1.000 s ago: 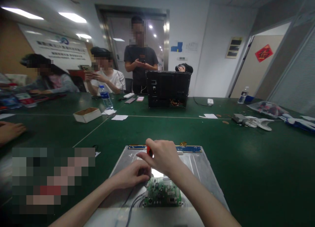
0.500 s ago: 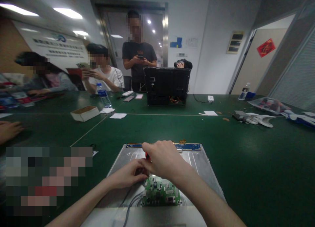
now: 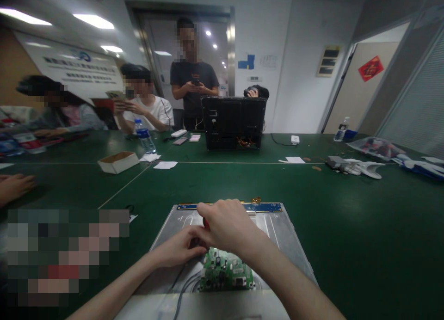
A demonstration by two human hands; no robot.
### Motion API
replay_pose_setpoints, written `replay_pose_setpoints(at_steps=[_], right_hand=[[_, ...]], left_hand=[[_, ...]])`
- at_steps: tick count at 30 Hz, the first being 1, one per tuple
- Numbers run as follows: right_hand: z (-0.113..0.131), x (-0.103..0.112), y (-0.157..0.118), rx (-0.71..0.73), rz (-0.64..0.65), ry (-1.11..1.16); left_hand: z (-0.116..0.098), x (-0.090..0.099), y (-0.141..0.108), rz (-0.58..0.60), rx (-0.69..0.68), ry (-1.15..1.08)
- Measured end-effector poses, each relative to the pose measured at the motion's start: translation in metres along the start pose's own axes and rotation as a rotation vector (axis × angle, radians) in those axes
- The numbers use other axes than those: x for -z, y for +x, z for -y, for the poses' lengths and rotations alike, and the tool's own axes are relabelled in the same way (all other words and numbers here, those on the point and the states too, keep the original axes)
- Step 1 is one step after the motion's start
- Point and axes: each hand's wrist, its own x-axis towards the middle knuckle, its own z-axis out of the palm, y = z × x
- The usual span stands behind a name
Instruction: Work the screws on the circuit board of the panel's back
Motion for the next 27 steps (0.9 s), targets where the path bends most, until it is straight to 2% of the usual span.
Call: replay_pose_setpoints(at_steps=[5, 10, 16, 20, 27], right_hand=[[0.000, -0.001, 0.002, -0.041, 0.020, -0.042], [0.001, 0.003, 0.000, 0.003, 0.036, 0.044], [0.001, 0.006, -0.001, -0.022, 0.086, 0.023], [0.005, 0.009, 0.000, -0.061, 0.135, -0.054], [0.008, 0.012, -0.002, -0.032, 0.128, -0.012]], left_hand=[[0.003, 0.000, -0.001, -0.013, 0.024, 0.034], [0.007, 0.001, 0.000, 0.013, 0.011, 0.055], [0.003, 0.002, 0.001, 0.049, -0.059, 0.009], [0.007, 0.000, 0.001, 0.017, -0.029, 0.011], [0.004, 0.001, 0.001, 0.011, -0.051, 0.038]])
